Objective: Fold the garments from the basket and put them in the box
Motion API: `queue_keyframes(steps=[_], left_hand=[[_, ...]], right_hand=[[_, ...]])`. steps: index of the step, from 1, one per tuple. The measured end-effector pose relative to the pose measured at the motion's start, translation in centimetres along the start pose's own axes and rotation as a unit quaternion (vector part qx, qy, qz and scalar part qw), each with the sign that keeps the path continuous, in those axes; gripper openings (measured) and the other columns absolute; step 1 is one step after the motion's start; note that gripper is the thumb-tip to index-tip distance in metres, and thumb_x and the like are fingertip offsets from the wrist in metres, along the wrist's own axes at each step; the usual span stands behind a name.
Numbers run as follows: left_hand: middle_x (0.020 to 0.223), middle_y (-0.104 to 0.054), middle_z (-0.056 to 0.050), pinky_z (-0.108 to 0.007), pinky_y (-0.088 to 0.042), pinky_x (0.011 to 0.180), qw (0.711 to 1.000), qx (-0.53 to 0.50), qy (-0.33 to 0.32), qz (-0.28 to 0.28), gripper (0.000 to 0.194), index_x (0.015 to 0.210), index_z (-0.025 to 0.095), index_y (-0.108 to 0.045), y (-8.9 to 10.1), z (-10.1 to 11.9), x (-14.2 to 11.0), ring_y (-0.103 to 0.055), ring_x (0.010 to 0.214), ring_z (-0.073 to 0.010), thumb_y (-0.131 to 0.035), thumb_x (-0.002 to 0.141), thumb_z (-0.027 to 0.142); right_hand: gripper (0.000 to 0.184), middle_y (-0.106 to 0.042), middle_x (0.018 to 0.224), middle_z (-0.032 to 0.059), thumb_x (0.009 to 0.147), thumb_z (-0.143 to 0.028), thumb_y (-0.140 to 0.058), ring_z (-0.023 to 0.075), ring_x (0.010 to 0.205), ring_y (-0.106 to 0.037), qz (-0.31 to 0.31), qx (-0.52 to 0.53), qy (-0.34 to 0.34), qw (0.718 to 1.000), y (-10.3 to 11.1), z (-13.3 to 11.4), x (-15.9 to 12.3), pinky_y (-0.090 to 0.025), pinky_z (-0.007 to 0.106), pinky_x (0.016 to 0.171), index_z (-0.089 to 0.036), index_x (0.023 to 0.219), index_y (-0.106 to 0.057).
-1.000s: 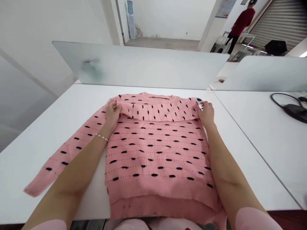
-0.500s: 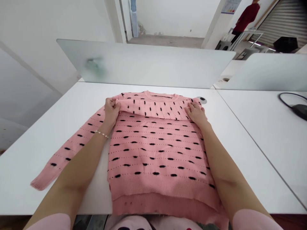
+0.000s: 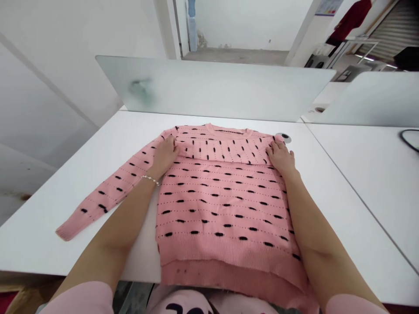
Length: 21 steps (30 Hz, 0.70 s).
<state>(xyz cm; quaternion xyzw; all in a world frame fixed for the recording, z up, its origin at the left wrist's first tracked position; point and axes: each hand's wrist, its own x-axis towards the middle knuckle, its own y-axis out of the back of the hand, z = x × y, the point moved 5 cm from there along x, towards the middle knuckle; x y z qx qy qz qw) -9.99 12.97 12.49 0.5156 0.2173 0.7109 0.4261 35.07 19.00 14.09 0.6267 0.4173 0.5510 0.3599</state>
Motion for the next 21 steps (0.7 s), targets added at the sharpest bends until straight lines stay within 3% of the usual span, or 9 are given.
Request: queue_keyframes(steps=[7, 9, 12, 16, 21], left_hand=[[0.12, -0.061, -0.017, -0.04, -0.05, 0.078, 1.0, 0.009, 0.014, 0.019, 0.033, 0.126, 0.016, -0.049, -0.4, 0.1, -0.5, -0.062, 0.092, -0.0287, -0.046, 0.097, 0.031], [0.118, -0.061, -0.016, -0.038, -0.05, 0.075, 0.999, -0.022, 0.012, 0.032, 0.035, 0.127, 0.016, -0.048, 0.1, 0.0, -0.5, -0.061, 0.088, -0.0259, -0.047, 0.097, 0.033], [0.106, -0.062, -0.011, -0.035, -0.048, 0.072, 0.995, -0.07, 0.002, 0.072, 0.022, 0.114, 0.019, -0.053, 2.0, -0.8, 0.1, -0.059, 0.081, -0.0213, -0.045, 0.097, 0.03], [0.105, -0.062, -0.011, -0.037, -0.047, 0.081, 0.986, -0.062, 0.028, 0.153, 0.013, 0.1, 0.019, -0.056, 5.0, -4.3, 0.6, -0.057, 0.079, -0.0207, -0.048, 0.093, 0.026], [0.099, -0.063, -0.014, -0.039, -0.047, 0.078, 0.991, 0.012, 0.103, 0.08, 0.023, 0.091, 0.018, -0.056, 5.7, -9.9, -0.9, -0.058, 0.086, -0.0272, -0.049, 0.092, 0.04]], right_hand=[[0.058, -0.035, 0.161, 0.0134, 0.102, -0.044, -0.022, 0.0298, 0.149, -0.03, 0.001, -0.004, 0.004, 1.0, 0.2, -0.4, -0.1, -0.033, 0.063, 0.114, -0.017, 0.147, -0.048], [0.059, -0.034, 0.161, 0.0128, 0.102, -0.044, -0.022, 0.0293, 0.149, -0.031, 0.002, -0.002, 0.005, 1.0, 0.2, -0.4, -0.1, -0.033, 0.063, 0.114, -0.017, 0.147, -0.047], [0.059, -0.034, 0.161, 0.0132, 0.102, -0.045, -0.022, 0.0305, 0.148, -0.031, 0.003, 0.004, 0.006, 1.0, 0.3, -0.4, 0.0, -0.033, 0.064, 0.113, -0.017, 0.146, -0.049], [0.059, -0.036, 0.16, 0.0145, 0.101, -0.044, -0.024, 0.0327, 0.148, -0.032, 0.009, 0.017, 0.012, 1.0, 0.1, -0.2, 0.3, -0.034, 0.065, 0.112, -0.017, 0.146, -0.05], [0.058, -0.038, 0.158, 0.0141, 0.1, -0.046, -0.024, 0.0335, 0.146, -0.034, 0.016, 0.025, 0.013, 0.999, -0.1, 0.1, 0.5, -0.036, 0.064, 0.111, -0.019, 0.145, -0.051]])
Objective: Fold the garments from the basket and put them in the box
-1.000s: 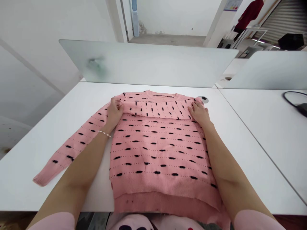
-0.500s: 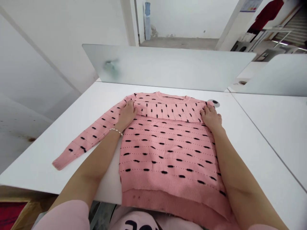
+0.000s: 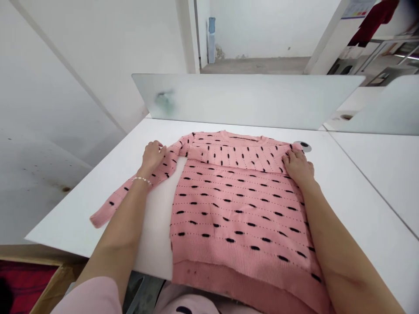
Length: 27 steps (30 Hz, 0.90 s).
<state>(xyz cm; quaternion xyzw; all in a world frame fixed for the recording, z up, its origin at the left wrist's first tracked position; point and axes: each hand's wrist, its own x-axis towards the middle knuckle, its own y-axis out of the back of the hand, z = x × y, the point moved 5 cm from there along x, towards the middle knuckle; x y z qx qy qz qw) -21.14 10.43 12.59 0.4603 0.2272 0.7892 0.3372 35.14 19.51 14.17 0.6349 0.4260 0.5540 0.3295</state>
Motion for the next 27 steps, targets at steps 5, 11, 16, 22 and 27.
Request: queue_keyframes(steps=[5, 11, 16, 22, 27], left_hand=[[0.076, -0.062, -0.009, -0.034, -0.039, 0.06, 0.992, 0.065, 0.035, -0.106, 0.039, 0.072, 0.023, -0.049, 2.1, -4.0, -3.3, -0.054, 0.065, -0.0246, -0.043, 0.094, 0.055], [0.052, -0.044, 0.004, -0.026, -0.032, 0.053, 0.982, 0.054, 0.068, -0.171, 0.052, 0.063, 0.022, -0.038, 6.2, -8.6, -8.4, -0.04, 0.052, -0.0155, -0.054, 0.086, 0.067], [0.051, -0.031, 0.005, -0.021, -0.029, 0.049, 0.985, -0.005, 0.085, -0.151, 0.056, 0.062, 0.019, -0.033, 9.6, -7.7, -10.7, -0.031, 0.051, -0.012, -0.067, 0.076, 0.062], [0.063, -0.048, 0.0, -0.022, -0.032, 0.046, 0.946, -0.278, 0.028, -0.162, 0.043, 0.071, 0.021, -0.058, 11.3, 3.5, -8.7, -0.043, 0.057, -0.012, -0.069, 0.082, 0.061], [0.076, -0.054, -0.003, -0.025, -0.045, 0.053, 0.864, -0.47, -0.03, -0.179, 0.039, 0.075, 0.018, -0.059, 7.7, 14.8, -7.0, -0.053, 0.066, -0.0134, -0.075, 0.082, 0.053]], right_hand=[[0.057, -0.038, 0.159, 0.0128, 0.101, -0.045, -0.023, 0.0319, 0.147, -0.033, -0.007, -0.008, -0.007, 1.0, 0.1, -0.2, -0.1, -0.036, 0.063, 0.111, -0.019, 0.144, -0.05], [0.056, -0.039, 0.159, 0.0116, 0.101, -0.044, -0.023, 0.0295, 0.148, -0.03, -0.007, -0.015, -0.001, 1.0, 0.0, -0.4, -0.2, -0.036, 0.062, 0.112, -0.018, 0.144, -0.05], [0.054, -0.044, 0.154, 0.0134, 0.102, -0.041, -0.025, 0.0306, 0.146, -0.034, 0.025, -0.017, 0.008, 1.0, 0.0, -0.5, -0.5, -0.038, 0.062, 0.11, -0.017, 0.14, -0.054], [0.052, -0.048, 0.15, 0.0153, 0.102, -0.037, -0.024, 0.0314, 0.14, -0.04, 0.04, -0.03, 0.018, 0.999, -0.1, -0.8, -0.7, -0.036, 0.06, 0.111, -0.015, 0.135, -0.057], [0.051, -0.051, 0.145, 0.0192, 0.101, -0.036, -0.024, 0.0348, 0.134, -0.045, 0.058, -0.029, 0.031, 0.997, 0.1, -1.2, -0.7, -0.035, 0.06, 0.11, -0.012, 0.129, -0.06]])
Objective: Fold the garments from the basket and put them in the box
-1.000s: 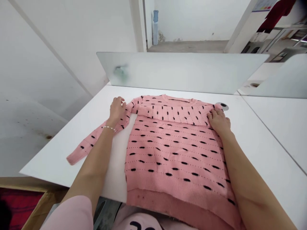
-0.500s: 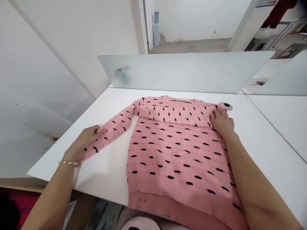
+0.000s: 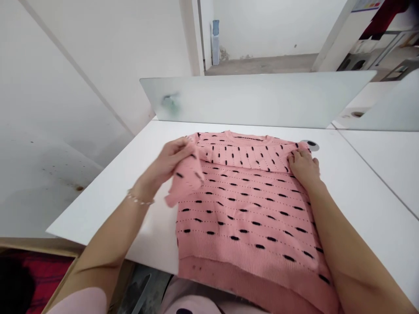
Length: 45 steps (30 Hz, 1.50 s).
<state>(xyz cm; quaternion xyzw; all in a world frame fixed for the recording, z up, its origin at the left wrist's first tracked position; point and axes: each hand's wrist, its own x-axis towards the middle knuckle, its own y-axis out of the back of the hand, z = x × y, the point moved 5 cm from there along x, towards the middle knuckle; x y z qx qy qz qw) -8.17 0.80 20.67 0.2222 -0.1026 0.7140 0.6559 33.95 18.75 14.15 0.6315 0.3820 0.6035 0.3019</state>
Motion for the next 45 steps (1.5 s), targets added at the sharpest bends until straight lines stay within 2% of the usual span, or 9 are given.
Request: queue_keyframes(steps=[6, 10, 15, 19, 23, 30, 35, 39, 45], left_hand=[[0.095, -0.062, -0.007, -0.031, -0.057, 0.074, 0.979, -0.14, 0.028, -0.146, 0.024, 0.093, 0.018, -0.059, -12.4, -4.8, 2.6, -0.062, 0.082, -0.0148, -0.075, 0.086, 0.035], [0.115, -0.064, -0.013, -0.037, -0.059, 0.086, 0.974, -0.131, 0.072, -0.172, 0.027, 0.116, 0.019, -0.055, -15.4, -8.5, 1.7, -0.068, 0.092, -0.0169, -0.065, 0.093, 0.028], [0.098, -0.065, -0.007, -0.032, -0.057, 0.077, 0.988, -0.098, 0.023, -0.118, 0.015, 0.103, 0.018, -0.06, -13.3, -8.8, 1.6, -0.066, 0.078, -0.0133, -0.061, 0.095, 0.032], [0.085, -0.062, -0.003, -0.028, -0.048, 0.06, 0.999, -0.016, -0.027, -0.014, 0.006, 0.095, 0.02, -0.06, -10.0, -9.5, 3.3, -0.057, 0.063, -0.011, -0.055, 0.095, 0.023], [0.087, -0.064, -0.003, -0.029, -0.043, 0.06, 0.994, 0.091, -0.04, 0.05, 0.009, 0.093, 0.021, -0.061, -8.0, -11.1, 4.3, -0.053, 0.063, -0.0126, -0.052, 0.093, 0.018], [0.076, -0.057, -0.001, -0.031, -0.039, 0.06, 0.98, 0.172, -0.095, 0.005, 0.01, 0.091, 0.022, -0.059, -9.0, -10.2, 3.7, -0.049, 0.064, -0.0152, -0.05, 0.092, 0.015], [0.09, -0.061, -0.003, -0.03, -0.044, 0.067, 0.968, 0.214, -0.134, -0.001, 0.01, 0.09, 0.021, -0.056, -9.5, -9.3, 3.2, -0.053, 0.073, -0.0148, -0.049, 0.096, 0.016], [0.106, -0.063, -0.006, -0.034, -0.05, 0.087, 0.95, 0.271, -0.156, 0.024, 0.01, 0.1, 0.021, -0.056, -9.4, -9.0, 3.0, -0.058, 0.097, -0.0189, -0.046, 0.1, 0.022], [0.137, -0.055, -0.014, -0.053, -0.031, 0.118, 0.887, 0.431, -0.141, 0.088, 0.03, 0.127, 0.017, -0.052, -7.4, -9.6, 4.0, -0.045, 0.13, -0.0302, -0.039, 0.104, 0.031]], right_hand=[[0.045, -0.057, 0.136, 0.0203, 0.096, -0.028, -0.033, 0.0343, 0.131, -0.049, -0.009, 0.016, 0.029, 0.999, 0.8, -1.2, -0.1, -0.034, 0.053, 0.114, -0.009, 0.121, -0.064], [0.038, -0.056, 0.133, 0.0211, 0.091, -0.022, -0.038, 0.0327, 0.126, -0.052, -0.021, 0.087, 0.049, 0.995, 2.0, -3.5, -0.2, -0.041, 0.046, 0.109, -0.01, 0.116, -0.065], [0.025, -0.066, 0.096, 0.0136, 0.094, -0.032, -0.045, 0.0242, 0.084, -0.062, -0.119, 0.157, 0.087, 0.977, 2.9, -8.4, -1.5, -0.051, 0.037, 0.078, -0.017, 0.086, -0.063], [0.046, -0.06, 0.074, 0.0065, 0.097, -0.057, -0.047, 0.0171, 0.062, -0.054, -0.211, 0.196, 0.147, 0.946, 2.9, -11.6, -3.6, -0.044, 0.031, 0.058, -0.02, 0.071, -0.052], [0.048, -0.063, 0.085, 0.0092, 0.085, -0.067, -0.061, 0.0209, 0.072, -0.056, -0.228, 0.191, 0.142, 0.944, 2.7, -11.3, -4.0, -0.043, 0.033, 0.06, -0.021, 0.084, -0.05], [0.048, -0.039, 0.064, -0.0008, 0.083, -0.051, -0.065, 0.0112, 0.055, -0.031, -0.33, 0.187, 0.166, 0.91, 3.2, -10.2, -3.6, -0.026, 0.03, 0.054, -0.021, 0.067, -0.031], [0.045, -0.037, 0.063, -0.0012, 0.088, -0.049, -0.062, 0.0108, 0.054, -0.03, -0.278, 0.285, 0.105, 0.911, 6.2, -9.8, -3.3, -0.025, 0.029, 0.054, -0.02, 0.068, -0.034], [0.036, -0.044, 0.058, -0.0014, 0.09, -0.046, -0.067, 0.0106, 0.052, -0.036, -0.201, 0.399, 0.032, 0.894, 7.7, -8.2, -2.5, -0.028, 0.027, 0.052, -0.021, 0.073, -0.048], [0.019, -0.052, 0.058, -0.0005, 0.079, -0.027, -0.08, 0.008, 0.05, -0.039, -0.047, 0.526, -0.058, 0.847, 8.0, -3.8, -0.3, -0.025, 0.024, 0.045, -0.016, 0.076, -0.065]])
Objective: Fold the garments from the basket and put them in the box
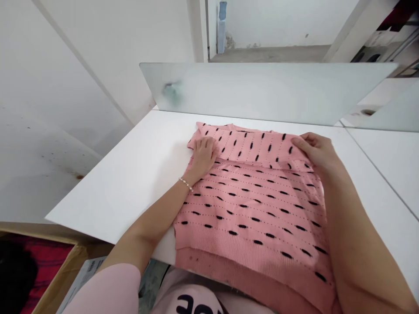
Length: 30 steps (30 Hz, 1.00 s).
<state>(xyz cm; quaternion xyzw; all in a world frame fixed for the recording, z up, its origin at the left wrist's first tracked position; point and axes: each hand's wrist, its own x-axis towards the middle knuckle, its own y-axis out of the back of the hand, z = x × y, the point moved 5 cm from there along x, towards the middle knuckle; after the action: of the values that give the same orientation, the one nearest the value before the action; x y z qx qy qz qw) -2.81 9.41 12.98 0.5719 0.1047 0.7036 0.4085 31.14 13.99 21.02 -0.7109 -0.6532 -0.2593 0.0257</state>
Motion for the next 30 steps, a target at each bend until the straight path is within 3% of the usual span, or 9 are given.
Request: queue_keyframes(steps=[4, 6, 9, 13, 16, 20, 24, 28, 30], left_hand=[[0.15, -0.043, -0.019, -0.066, -0.021, 0.12, 0.994, 0.028, 0.097, -0.03, 0.041, 0.135, 0.015, -0.047, -0.4, -2.9, 0.3, -0.035, 0.142, -0.0371, -0.038, 0.104, 0.04], [0.151, -0.041, -0.02, -0.066, -0.024, 0.119, 0.991, 0.022, 0.126, -0.045, 0.047, 0.136, 0.016, -0.046, -0.7, -3.9, 0.2, -0.036, 0.142, -0.0387, -0.044, 0.101, 0.048], [0.148, -0.043, -0.019, -0.058, -0.034, 0.117, 0.991, 0.017, 0.124, -0.047, 0.052, 0.133, 0.017, -0.047, -1.0, -4.4, 0.2, -0.043, 0.136, -0.0372, -0.058, 0.094, 0.048], [0.142, -0.045, -0.02, -0.052, -0.044, 0.109, 0.992, 0.002, 0.122, -0.014, 0.067, 0.135, 0.016, -0.042, -1.1, -4.6, 0.3, -0.047, 0.13, -0.0367, -0.07, 0.085, 0.05], [0.141, -0.044, -0.02, -0.054, -0.04, 0.112, 0.995, 0.016, 0.101, 0.007, 0.07, 0.133, 0.016, -0.041, -1.0, -4.1, 0.6, -0.046, 0.131, -0.0377, -0.074, 0.081, 0.048], [0.135, -0.048, -0.02, -0.057, -0.036, 0.113, 0.997, 0.045, 0.068, 0.018, 0.052, 0.128, 0.016, -0.042, -0.9, -3.2, 0.9, -0.047, 0.127, -0.0364, -0.067, 0.085, 0.032], [0.126, -0.054, -0.02, -0.056, -0.042, 0.105, 0.995, 0.093, -0.032, 0.027, 0.027, 0.117, 0.015, -0.049, -0.3, -1.2, 0.7, -0.05, 0.121, -0.0353, -0.054, 0.09, 0.017], [0.104, -0.061, -0.013, -0.044, -0.049, 0.091, 0.963, 0.108, -0.232, -0.091, 0.029, 0.115, 0.016, -0.055, -1.6, 2.2, -0.4, -0.059, 0.098, -0.0262, -0.035, 0.096, 0.007], [0.104, -0.061, -0.011, -0.041, -0.05, 0.09, 0.951, 0.099, -0.262, -0.127, 0.03, 0.119, 0.016, -0.055, -2.0, 3.0, -0.8, -0.059, 0.095, -0.0243, -0.035, 0.098, 0.01]], right_hand=[[0.021, -0.049, 0.054, -0.002, 0.074, -0.028, -0.082, 0.0065, 0.044, -0.033, 0.072, 0.069, 0.0, 0.995, 2.7, 1.0, 0.9, -0.02, 0.023, 0.038, -0.015, 0.074, -0.065], [0.018, -0.056, 0.06, 0.0011, 0.072, -0.023, -0.081, 0.0082, 0.048, -0.043, 0.106, 0.098, -0.005, 0.99, 4.0, 1.7, 1.2, -0.028, 0.021, 0.039, -0.013, 0.075, -0.067], [0.016, -0.062, 0.067, 0.0053, 0.066, -0.013, -0.08, 0.011, 0.058, -0.054, 0.137, 0.137, -0.033, 0.98, 5.3, 3.4, 1.6, -0.04, 0.02, 0.045, -0.01, 0.079, -0.07], [0.022, -0.061, 0.069, 0.0071, 0.061, -0.005, -0.077, 0.0125, 0.06, -0.055, 0.138, 0.179, -0.078, 0.971, 5.6, 5.3, 2.0, -0.043, 0.02, 0.046, -0.008, 0.081, -0.07], [0.023, -0.059, 0.068, 0.0054, 0.062, -0.004, -0.075, 0.0111, 0.059, -0.052, 0.132, 0.201, -0.076, 0.968, 5.3, 5.0, 2.0, -0.044, 0.021, 0.047, -0.008, 0.084, -0.07], [0.026, -0.055, 0.068, 0.0035, 0.065, -0.006, -0.075, 0.01, 0.059, -0.048, 0.117, 0.222, -0.047, 0.967, 4.9, 3.1, 1.7, -0.047, 0.023, 0.051, -0.008, 0.09, -0.071], [0.027, -0.054, 0.069, 0.0028, 0.064, -0.007, -0.077, 0.01, 0.06, -0.048, 0.104, 0.236, -0.018, 0.966, 4.6, 1.3, 1.3, -0.046, 0.023, 0.052, -0.01, 0.09, -0.072], [0.026, -0.051, 0.068, 0.0013, 0.061, -0.005, -0.077, 0.0097, 0.062, -0.047, 0.097, 0.252, 0.007, 0.963, 4.2, 0.1, 1.0, -0.044, 0.021, 0.05, -0.011, 0.086, -0.073], [0.027, -0.051, 0.069, 0.0009, 0.059, -0.005, -0.078, 0.0091, 0.062, -0.046, 0.096, 0.26, 0.014, 0.961, 4.1, -0.2, 0.9, -0.042, 0.02, 0.049, -0.011, 0.084, -0.073]])
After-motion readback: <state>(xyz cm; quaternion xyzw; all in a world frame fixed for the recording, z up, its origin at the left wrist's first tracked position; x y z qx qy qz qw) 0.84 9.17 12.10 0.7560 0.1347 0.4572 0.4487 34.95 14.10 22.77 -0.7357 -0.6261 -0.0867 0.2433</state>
